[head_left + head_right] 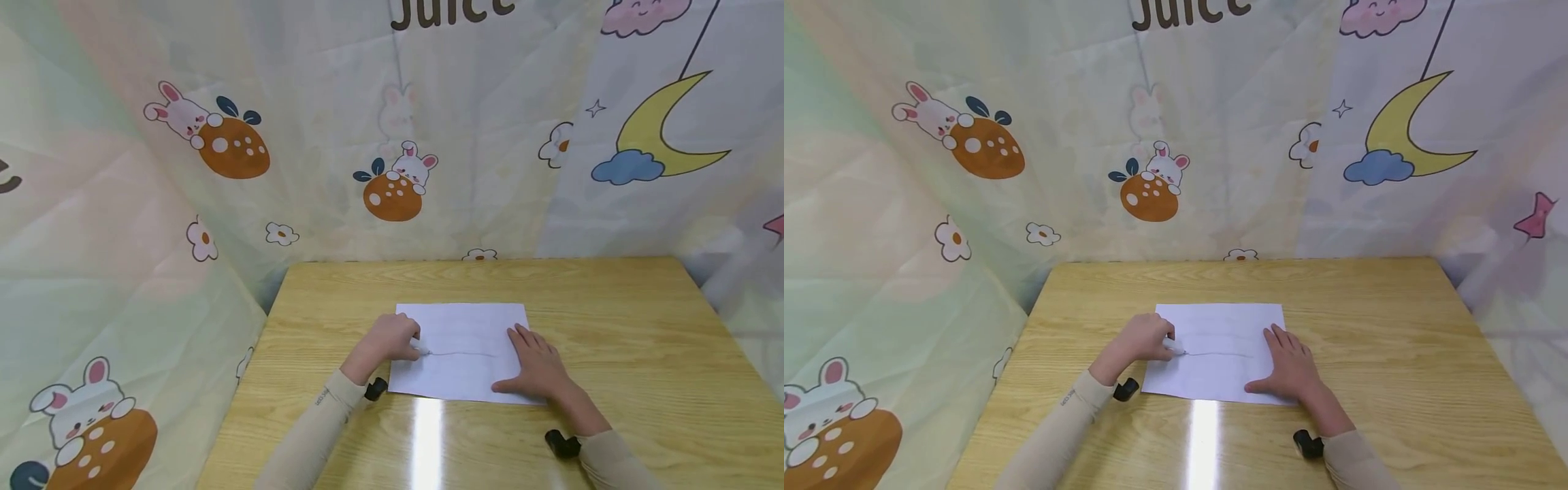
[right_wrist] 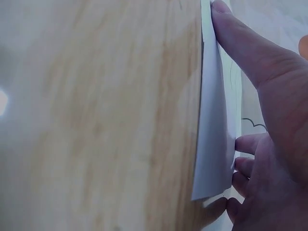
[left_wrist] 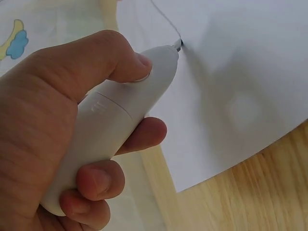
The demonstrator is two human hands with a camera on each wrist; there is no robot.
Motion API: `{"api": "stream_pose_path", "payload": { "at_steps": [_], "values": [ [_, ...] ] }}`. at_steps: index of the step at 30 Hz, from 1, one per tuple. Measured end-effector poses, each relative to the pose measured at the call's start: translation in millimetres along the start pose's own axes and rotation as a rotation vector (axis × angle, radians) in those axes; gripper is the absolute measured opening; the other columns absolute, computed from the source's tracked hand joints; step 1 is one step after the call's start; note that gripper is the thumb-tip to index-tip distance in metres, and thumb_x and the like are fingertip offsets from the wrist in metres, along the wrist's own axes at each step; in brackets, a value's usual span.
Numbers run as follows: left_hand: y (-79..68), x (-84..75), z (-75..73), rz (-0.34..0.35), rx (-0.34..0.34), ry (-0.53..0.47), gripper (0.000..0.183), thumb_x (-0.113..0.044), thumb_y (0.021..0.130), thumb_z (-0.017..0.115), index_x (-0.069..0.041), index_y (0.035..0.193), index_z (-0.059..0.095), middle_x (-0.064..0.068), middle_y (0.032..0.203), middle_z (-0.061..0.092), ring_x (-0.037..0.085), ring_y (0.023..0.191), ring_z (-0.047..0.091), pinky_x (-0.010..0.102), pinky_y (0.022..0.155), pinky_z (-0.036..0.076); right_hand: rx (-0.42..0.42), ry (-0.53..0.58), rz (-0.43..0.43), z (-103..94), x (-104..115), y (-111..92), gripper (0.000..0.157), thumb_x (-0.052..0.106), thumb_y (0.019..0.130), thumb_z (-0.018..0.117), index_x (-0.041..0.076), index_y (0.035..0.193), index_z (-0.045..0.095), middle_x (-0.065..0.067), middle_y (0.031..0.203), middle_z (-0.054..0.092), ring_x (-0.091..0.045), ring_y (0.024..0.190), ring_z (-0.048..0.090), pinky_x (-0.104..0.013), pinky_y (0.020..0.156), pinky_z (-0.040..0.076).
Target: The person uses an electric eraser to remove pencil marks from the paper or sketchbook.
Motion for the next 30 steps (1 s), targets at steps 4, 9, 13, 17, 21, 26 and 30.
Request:
{"api": "stream_pose_path", "payload": {
  "at_steps": [4, 9, 13, 17, 21, 26, 30],
  "values": [
    [-1.2, -3.6, -2.9, 0.03, -0.012, 0.022, 0.007, -0.028, 0.073, 0.071, -0.022, 0.075, 0.066, -0.011, 0.061, 0.048, 0.008, 0.056, 0.037, 0.026, 0.048, 0.032, -0.005, 0.0, -0.001, -4.6, 1.9, 0.3, 0.13, 0.081, 0.056, 0.07, -0.005, 0.146, 0.032, -0.028, 0.15, 0.027, -0.049, 0.133, 0.025, -0.071, 0.096, 0.023],
    [-2.3, -7.4, -5.1, 0.036, -0.03, 0.038, 0.008, -0.028, 0.073, 0.071, -0.022, 0.078, 0.07, -0.012, 0.062, 0.049, 0.006, 0.056, 0.039, 0.025, 0.048, 0.033, 0.0, -0.006, 0.003, -3.5, 1.1, 0.7, 0.13, 0.082, 0.056, 0.069, -0.005, 0.147, 0.032, -0.028, 0.151, 0.027, -0.049, 0.133, 0.025, -0.071, 0.097, 0.023],
    [-6.3, -1.3, -4.9, -0.006, -0.044, 0.023, 0.008, -0.028, 0.073, 0.072, -0.022, 0.075, 0.067, -0.011, 0.059, 0.045, 0.007, 0.054, 0.035, 0.025, 0.048, 0.031, -0.014, -0.002, -0.007, -3.3, 2.7, 1.0, 0.13, 0.081, 0.056, 0.069, -0.005, 0.146, 0.033, -0.027, 0.15, 0.027, -0.049, 0.133, 0.026, -0.071, 0.097, 0.023],
    [-9.8, -3.7, -1.6, 0.012, -0.037, 0.014, 0.011, -0.029, 0.071, 0.071, -0.022, 0.071, 0.063, -0.01, 0.057, 0.04, 0.008, 0.053, 0.033, 0.026, 0.046, 0.03, -0.011, 0.009, -0.006, -0.2, 4.4, -1.0, 0.131, 0.083, 0.055, 0.068, -0.005, 0.145, 0.034, -0.028, 0.15, 0.028, -0.05, 0.132, 0.026, -0.072, 0.096, 0.023],
    [-10.5, -3.5, 1.4, 0.003, -0.05, 0.011, 0.01, -0.031, 0.07, 0.072, -0.023, 0.074, 0.066, -0.011, 0.06, 0.047, 0.008, 0.056, 0.04, 0.027, 0.048, 0.035, -0.007, 0.01, 0.001, 2.4, 3.4, -2.7, 0.132, 0.084, 0.054, 0.067, -0.005, 0.145, 0.034, -0.028, 0.149, 0.028, -0.05, 0.132, 0.026, -0.072, 0.096, 0.023],
    [-11.5, 3.1, 5.0, -0.034, -0.048, 0.003, 0.01, -0.03, 0.069, 0.073, -0.024, 0.076, 0.069, -0.011, 0.061, 0.051, 0.009, 0.059, 0.044, 0.027, 0.049, 0.037, -0.016, -0.012, -0.029, -1.4, 9.4, -5.7, 0.124, 0.077, 0.059, 0.072, -0.005, 0.144, 0.036, -0.028, 0.149, 0.03, -0.048, 0.133, 0.027, -0.068, 0.099, 0.025],
    [-12.6, 7.2, 5.3, -0.035, -0.061, -0.019, 0.016, -0.032, 0.07, 0.072, -0.022, 0.082, 0.072, -0.011, 0.063, 0.054, 0.008, 0.059, 0.045, 0.027, 0.05, 0.038, -0.036, 0.01, -0.085, -7.2, 21.9, -11.2, 0.11, 0.063, 0.066, 0.078, -0.008, 0.141, 0.041, -0.029, 0.144, 0.037, -0.047, 0.131, 0.034, -0.061, 0.102, 0.03]
  ]
}}
Point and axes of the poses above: each hand's wrist, its own y-axis towards the middle knuckle, its own z-axis out of the palm, x = y × z, the point moved 6 cm from there along y, towards the middle knuckle
